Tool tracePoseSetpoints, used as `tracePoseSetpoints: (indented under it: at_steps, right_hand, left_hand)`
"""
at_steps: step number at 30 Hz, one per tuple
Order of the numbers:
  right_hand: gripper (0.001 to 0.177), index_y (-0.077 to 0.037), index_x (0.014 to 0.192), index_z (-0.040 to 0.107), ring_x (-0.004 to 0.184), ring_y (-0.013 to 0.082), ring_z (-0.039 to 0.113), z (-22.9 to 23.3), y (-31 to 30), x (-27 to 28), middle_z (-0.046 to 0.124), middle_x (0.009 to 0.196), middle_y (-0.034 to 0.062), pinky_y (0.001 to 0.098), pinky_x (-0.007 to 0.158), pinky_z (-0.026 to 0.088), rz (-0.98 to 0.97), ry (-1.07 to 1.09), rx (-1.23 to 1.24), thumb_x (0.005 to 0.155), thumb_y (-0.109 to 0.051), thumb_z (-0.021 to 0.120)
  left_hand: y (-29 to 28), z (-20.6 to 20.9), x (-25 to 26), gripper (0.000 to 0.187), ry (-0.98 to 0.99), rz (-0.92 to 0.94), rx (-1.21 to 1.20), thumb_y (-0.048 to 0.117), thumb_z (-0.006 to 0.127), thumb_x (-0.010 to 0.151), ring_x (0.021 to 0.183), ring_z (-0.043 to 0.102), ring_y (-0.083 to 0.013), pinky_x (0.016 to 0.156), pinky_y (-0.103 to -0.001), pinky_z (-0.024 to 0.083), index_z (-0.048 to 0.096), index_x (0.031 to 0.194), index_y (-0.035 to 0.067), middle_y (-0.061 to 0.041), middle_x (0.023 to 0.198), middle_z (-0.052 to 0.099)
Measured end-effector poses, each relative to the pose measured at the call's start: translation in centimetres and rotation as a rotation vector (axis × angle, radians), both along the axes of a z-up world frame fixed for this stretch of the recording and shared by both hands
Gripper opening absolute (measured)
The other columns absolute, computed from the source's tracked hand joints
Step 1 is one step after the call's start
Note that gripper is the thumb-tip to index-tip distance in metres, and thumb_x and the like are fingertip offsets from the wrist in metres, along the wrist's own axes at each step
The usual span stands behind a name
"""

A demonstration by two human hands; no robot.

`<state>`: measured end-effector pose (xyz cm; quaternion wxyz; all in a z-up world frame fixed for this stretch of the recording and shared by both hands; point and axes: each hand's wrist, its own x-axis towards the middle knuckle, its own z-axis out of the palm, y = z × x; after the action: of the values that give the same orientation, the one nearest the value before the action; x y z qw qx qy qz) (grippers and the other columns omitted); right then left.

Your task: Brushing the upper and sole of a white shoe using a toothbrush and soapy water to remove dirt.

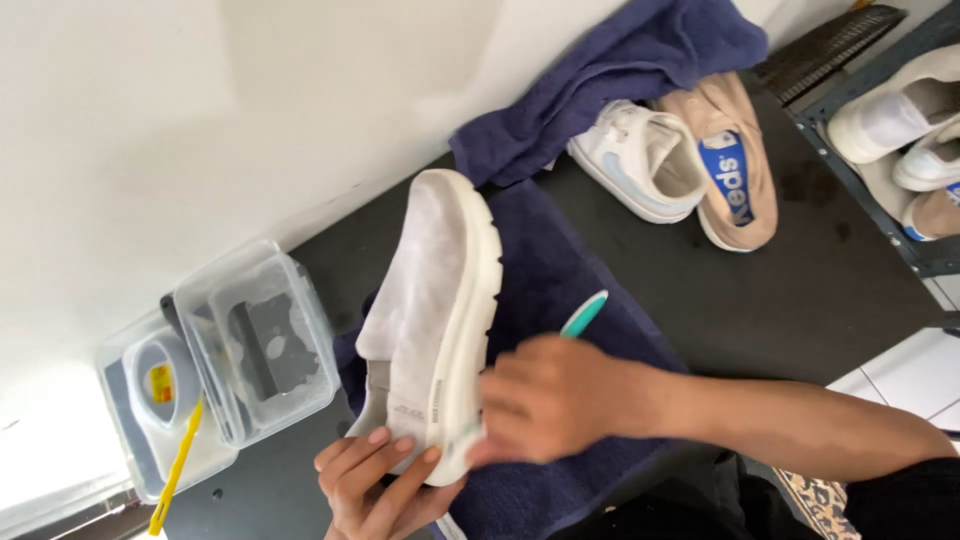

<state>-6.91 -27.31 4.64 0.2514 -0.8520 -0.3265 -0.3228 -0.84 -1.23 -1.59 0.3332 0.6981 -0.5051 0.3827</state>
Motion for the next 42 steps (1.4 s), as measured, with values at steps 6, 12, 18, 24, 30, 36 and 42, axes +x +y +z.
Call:
tracePoseSetpoints:
  at_steps: [6,12,18,24,30,36,42]
  right_hand:
    - [0.052,-0.013,0.071,0.042,0.055,0.0174,0.038,-0.4,-1.0,0.9,0.037,0.071,-0.0001,0.0341,0.044,0.027,0.094,-0.020,-0.015,0.106,-0.045,0.064]
    - [0.042,-0.005,0.071,0.052,0.048,0.0152,0.035,0.7,-4.2,2.4,0.040,0.067,0.0029,0.0297,0.043,0.028,-0.330,-0.008,0.020,0.102,-0.030,0.065]
    - [0.050,-0.012,0.073,0.047,0.053,0.0132,0.037,1.3,-0.3,1.2,0.040,0.066,-0.0018,0.0296,0.044,0.026,0.116,-0.098,0.012,0.106,-0.044,0.065]
    - [0.040,-0.013,0.076,0.049,0.051,0.0165,0.043,0.6,-2.3,2.5,0.053,0.072,0.0032,0.0324,0.042,0.032,-0.020,-0.112,-0.043,0.103,-0.038,0.065]
    - [0.039,-0.009,0.072,0.050,0.049,0.0170,0.037,0.9,-3.1,2.7,0.042,0.066,0.0011,0.0349,0.041,0.028,-0.206,-0.008,-0.012,0.101,-0.031,0.064]
    - [0.056,-0.013,0.068,0.046,0.052,0.0114,0.035,0.4,0.7,0.7,0.042,0.064,-0.0016,0.0257,0.045,0.026,0.121,-0.131,-0.149,0.112,-0.045,0.061]
    - [0.048,-0.014,0.067,0.041,0.048,0.0134,0.032,0.2,-2.7,3.0,0.040,0.067,-0.0017,0.0323,0.041,0.021,-0.049,-0.077,-0.046,0.104,-0.038,0.062]
  left_hand:
    - [0.3,0.0,-0.1,0.031,0.011,0.008,0.012,0.054,0.086,0.081,0.095,0.062,-0.0128,0.081,-0.026,0.048,0.073,0.099,0.032,0.007,0.101,0.063]
    - [0.5,0.1,-0.2,0.027,0.041,-0.001,0.036,0.053,0.082,0.084,0.099,0.062,-0.0121,0.082,-0.026,0.048,0.074,0.099,0.032,0.007,0.103,0.063]
    - [0.5,0.2,0.0,0.027,0.052,-0.015,0.016,0.053,0.080,0.087,0.098,0.063,-0.0121,0.081,-0.025,0.050,0.076,0.100,0.030,0.006,0.102,0.064]
    - [-0.3,0.7,0.0,0.018,0.060,-0.016,-0.042,0.043,0.084,0.084,0.093,0.062,-0.0121,0.079,-0.024,0.051,0.076,0.094,0.030,0.005,0.097,0.066]
    - [0.4,0.9,-0.1,0.020,0.077,-0.035,0.029,0.045,0.081,0.088,0.096,0.063,-0.0127,0.082,-0.026,0.051,0.077,0.099,0.028,0.005,0.100,0.066]
    - [0.9,1.0,0.0,0.022,0.097,-0.053,0.084,0.047,0.072,0.094,0.099,0.061,-0.0133,0.081,-0.025,0.053,0.077,0.103,0.028,0.005,0.103,0.065]
    - [0.7,0.6,0.0,0.022,0.076,-0.038,0.047,0.046,0.082,0.087,0.098,0.062,-0.0127,0.081,-0.025,0.053,0.076,0.100,0.030,0.005,0.102,0.065]
